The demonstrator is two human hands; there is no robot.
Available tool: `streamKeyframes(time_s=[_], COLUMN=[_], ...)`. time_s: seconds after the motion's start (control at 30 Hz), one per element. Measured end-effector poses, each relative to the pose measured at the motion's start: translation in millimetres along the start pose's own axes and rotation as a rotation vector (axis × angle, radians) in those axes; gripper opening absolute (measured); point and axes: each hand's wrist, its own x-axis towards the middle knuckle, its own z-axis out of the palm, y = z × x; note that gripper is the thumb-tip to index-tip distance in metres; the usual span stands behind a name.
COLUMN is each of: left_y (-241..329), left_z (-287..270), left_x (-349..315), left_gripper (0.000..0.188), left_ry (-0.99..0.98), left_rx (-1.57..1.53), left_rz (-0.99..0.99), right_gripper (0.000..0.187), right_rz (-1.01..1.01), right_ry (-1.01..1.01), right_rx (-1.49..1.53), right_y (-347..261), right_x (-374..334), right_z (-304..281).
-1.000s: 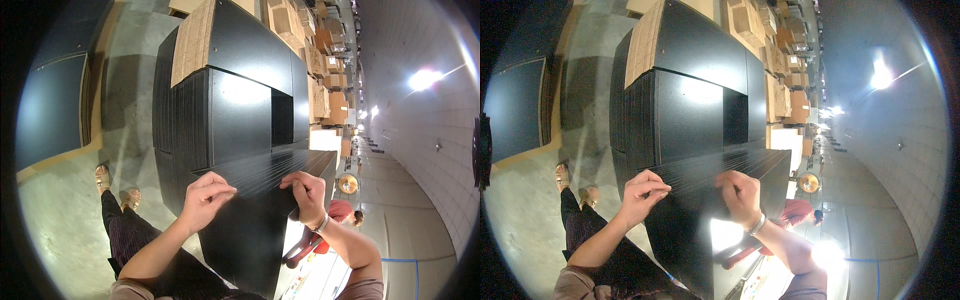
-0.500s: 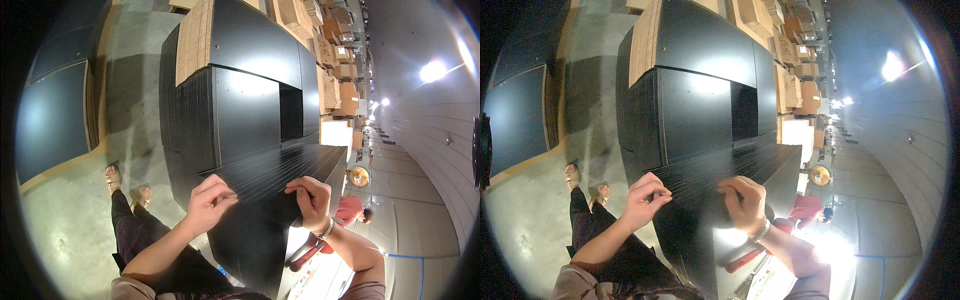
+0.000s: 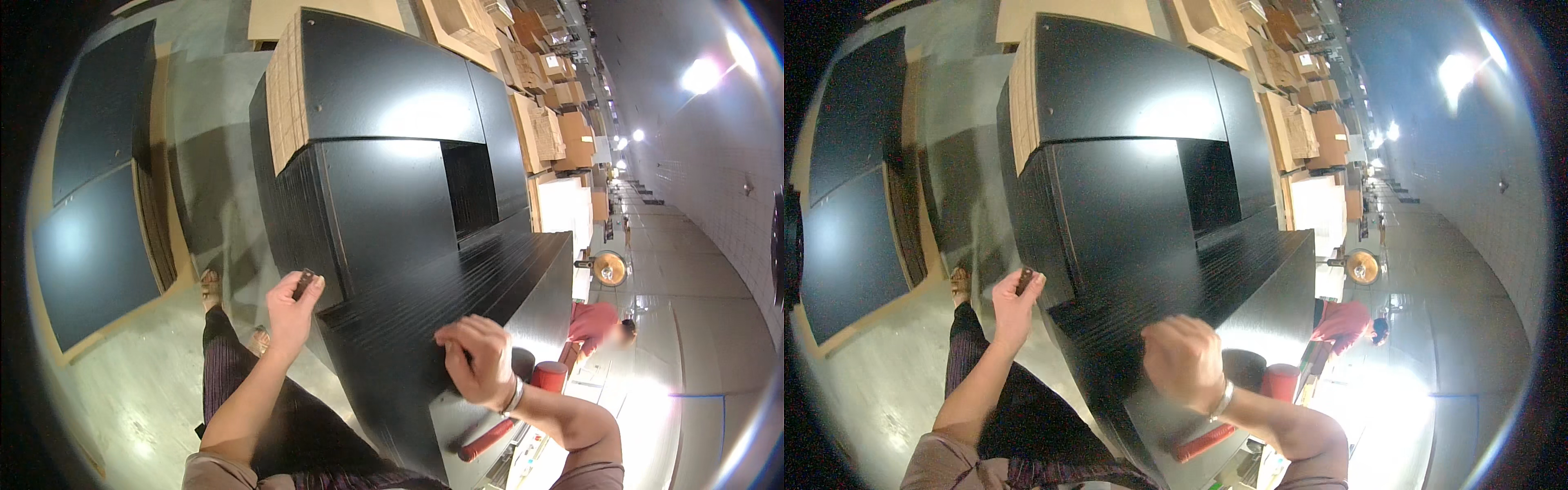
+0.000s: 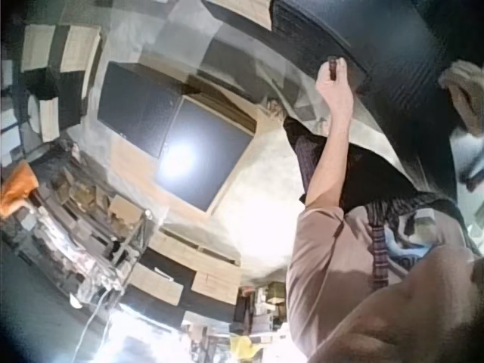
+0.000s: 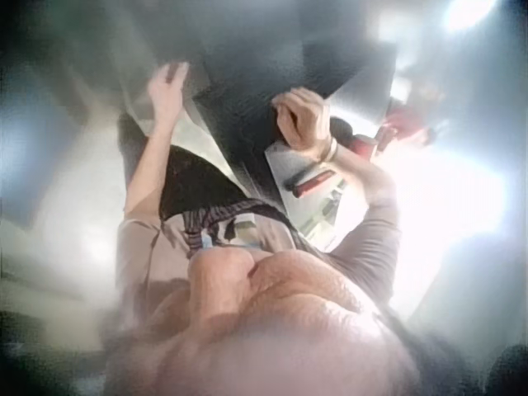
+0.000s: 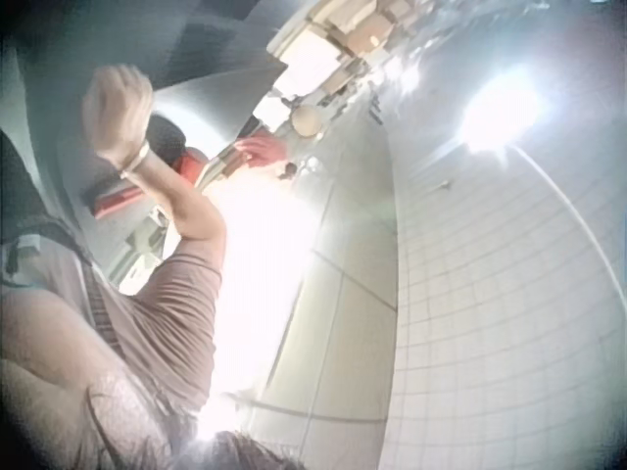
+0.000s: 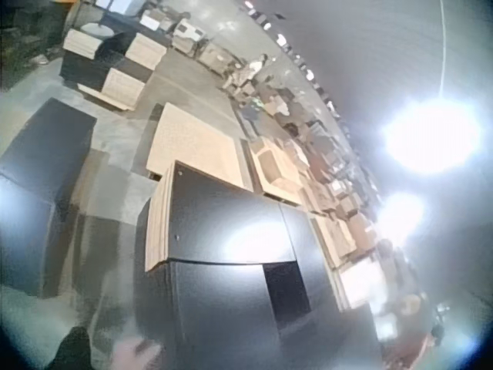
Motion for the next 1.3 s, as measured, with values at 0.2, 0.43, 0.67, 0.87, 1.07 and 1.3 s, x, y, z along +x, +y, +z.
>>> streamKeyframes(time_s=[0.2,0.43,0.67,0.87,1.07,1.3], left_y=[-7,-20,-18,-40,-42,-43], left_z=[4,4,4,1,-2,-5], left_x=[110,178,215,229,238,245], left_gripper=[0.015,0.013,0.019,0.016,0.017,0.017], left_ry=[0.068,0.081,0.105,0.113,0.136,0.12], left_rx=[0.231,0.259,0.185,0.051,-0.086,-0.178], left_rz=[0.221,0.135,0.033,-0.067,-0.143,-0.223], right_gripper=[0.024,0.029,0.028,0.041,0.043,0.045], right_rz=[0.056,0.068,0.173,0.17,0.191,0.234], right_ry=[-0.129,-0.14,-0.179,-0.359,-0.436,-0.523], right_rx=[-0.003,-0.004,-0.01,0.006,-0.007,0.0], right_y=[-3,3,-1,-7,-1,-3], right_x=[7,11,25,47,42,50], right_z=[-10,-7,-6,-21,-21,-22])
